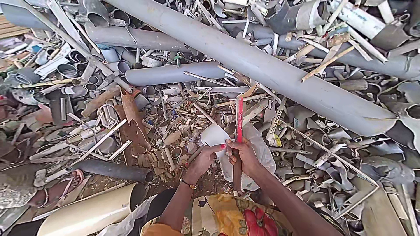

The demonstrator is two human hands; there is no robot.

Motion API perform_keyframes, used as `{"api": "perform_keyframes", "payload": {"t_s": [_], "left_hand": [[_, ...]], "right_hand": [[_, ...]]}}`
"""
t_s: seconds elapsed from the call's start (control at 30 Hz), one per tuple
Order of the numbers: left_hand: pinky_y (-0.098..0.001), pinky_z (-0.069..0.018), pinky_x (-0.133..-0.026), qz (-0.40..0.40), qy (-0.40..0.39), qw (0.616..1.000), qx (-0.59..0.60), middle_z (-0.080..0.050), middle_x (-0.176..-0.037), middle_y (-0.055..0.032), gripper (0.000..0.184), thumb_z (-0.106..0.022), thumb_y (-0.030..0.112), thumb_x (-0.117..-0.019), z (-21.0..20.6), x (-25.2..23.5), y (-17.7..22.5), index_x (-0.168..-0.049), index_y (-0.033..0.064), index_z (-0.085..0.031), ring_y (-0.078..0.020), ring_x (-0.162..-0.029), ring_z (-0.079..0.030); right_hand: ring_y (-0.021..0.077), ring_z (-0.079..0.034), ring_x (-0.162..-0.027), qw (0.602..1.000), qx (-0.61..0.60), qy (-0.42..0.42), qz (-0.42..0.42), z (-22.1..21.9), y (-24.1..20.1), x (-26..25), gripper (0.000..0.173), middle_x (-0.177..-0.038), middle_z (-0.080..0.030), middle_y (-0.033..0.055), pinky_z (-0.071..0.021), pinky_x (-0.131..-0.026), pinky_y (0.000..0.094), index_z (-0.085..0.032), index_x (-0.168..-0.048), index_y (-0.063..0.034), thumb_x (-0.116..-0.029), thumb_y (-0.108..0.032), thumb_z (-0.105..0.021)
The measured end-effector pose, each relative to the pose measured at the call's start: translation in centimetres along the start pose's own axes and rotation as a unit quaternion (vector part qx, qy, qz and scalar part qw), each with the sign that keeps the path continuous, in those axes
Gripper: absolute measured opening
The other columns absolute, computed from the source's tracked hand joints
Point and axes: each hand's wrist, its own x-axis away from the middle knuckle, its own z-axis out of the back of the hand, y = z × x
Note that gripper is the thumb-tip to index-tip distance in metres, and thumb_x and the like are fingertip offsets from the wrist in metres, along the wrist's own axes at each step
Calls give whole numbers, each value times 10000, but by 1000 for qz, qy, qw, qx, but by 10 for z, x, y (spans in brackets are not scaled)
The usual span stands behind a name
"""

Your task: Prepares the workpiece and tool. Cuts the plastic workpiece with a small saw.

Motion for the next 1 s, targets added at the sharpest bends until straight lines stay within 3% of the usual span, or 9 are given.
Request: {"api": "perform_keyframes", "payload": {"t_s": [0.1,0.2,0.27,0.33,0.5,0.63,0.73,0.83,1.0], "left_hand": [[-505,-585,-862,10,4,969,247,-665,-1192,-175,569,-411,503,-982,1,-4,11,-1334,62,-486,-307,-1077,-677],[-538,-562,-922,39,17,953,299,-631,-1343,-151,1020,-98,884,-865,7,-5,30,-1453,142,-478,-311,-1200,-638],[-511,-579,-886,31,26,956,292,-667,-1260,-160,1006,-86,864,-887,10,-7,31,-1413,121,-514,-300,-1127,-669],[-486,-594,-805,22,50,961,271,-700,-1083,-155,908,-91,770,-962,8,-11,27,-1341,100,-574,-280,-958,-702],[-459,-573,-816,27,116,969,218,-699,-1052,-139,779,-146,668,-1030,5,-17,22,-1273,99,-619,-252,-934,-688],[-460,-588,-807,32,117,972,199,-704,-1049,-165,826,-106,698,-1012,2,-17,21,-1302,79,-570,-282,-934,-702],[-436,-594,-771,13,108,980,164,-715,-986,-186,902,-37,700,-1006,7,-19,18,-1283,42,-589,-286,-854,-713],[-453,-592,-786,26,119,977,174,-706,-1005,-153,893,-60,731,-985,6,-17,20,-1263,79,-604,-266,-896,-702],[-452,-590,-794,26,137,967,215,-720,-1079,-166,937,-30,756,-965,5,-16,18,-1306,76,-577,-286,-936,-714]], "right_hand": [[63,-499,-370,997,-37,-58,33,4,-2,2,113,-501,-540,9,-433,-370,199,-567,-1034,-18,-1036,19,-461],[71,-521,-375,992,-11,-119,25,5,-5,7,106,-505,-559,12,-457,-383,206,-552,-1013,-44,-1018,-4,-454],[56,-485,-415,983,140,-108,45,3,-4,11,93,-616,-555,5,-441,-398,190,-485,-1158,-59,-1091,-106,-441],[69,-471,-473,923,348,-74,144,5,5,9,370,-751,-558,9,-448,-445,232,-390,-1427,-6,-1115,-205,-374],[147,-550,-517,763,529,21,371,12,23,0,385,-613,-523,33,-490,-513,329,-599,-1102,70,-1104,-216,-341],[360,-682,-756,732,645,-55,211,-4,26,18,383,-764,-638,176,-543,-694,511,-578,-1238,51,-1116,-228,-347],[369,-670,-831,716,670,-133,145,-12,19,24,376,-840,-635,189,-533,-761,512,-547,-1287,31,-1124,-233,-335],[375,-682,-817,716,672,-76,177,-6,9,15,424,-829,-667,195,-534,-755,521,-552,-1357,47,-1119,-236,-345],[352,-672,-814,712,675,-125,148,-15,19,20,374,-824,-634,172,-531,-743,501,-564,-1242,13,-1126,-253,-329]]}}
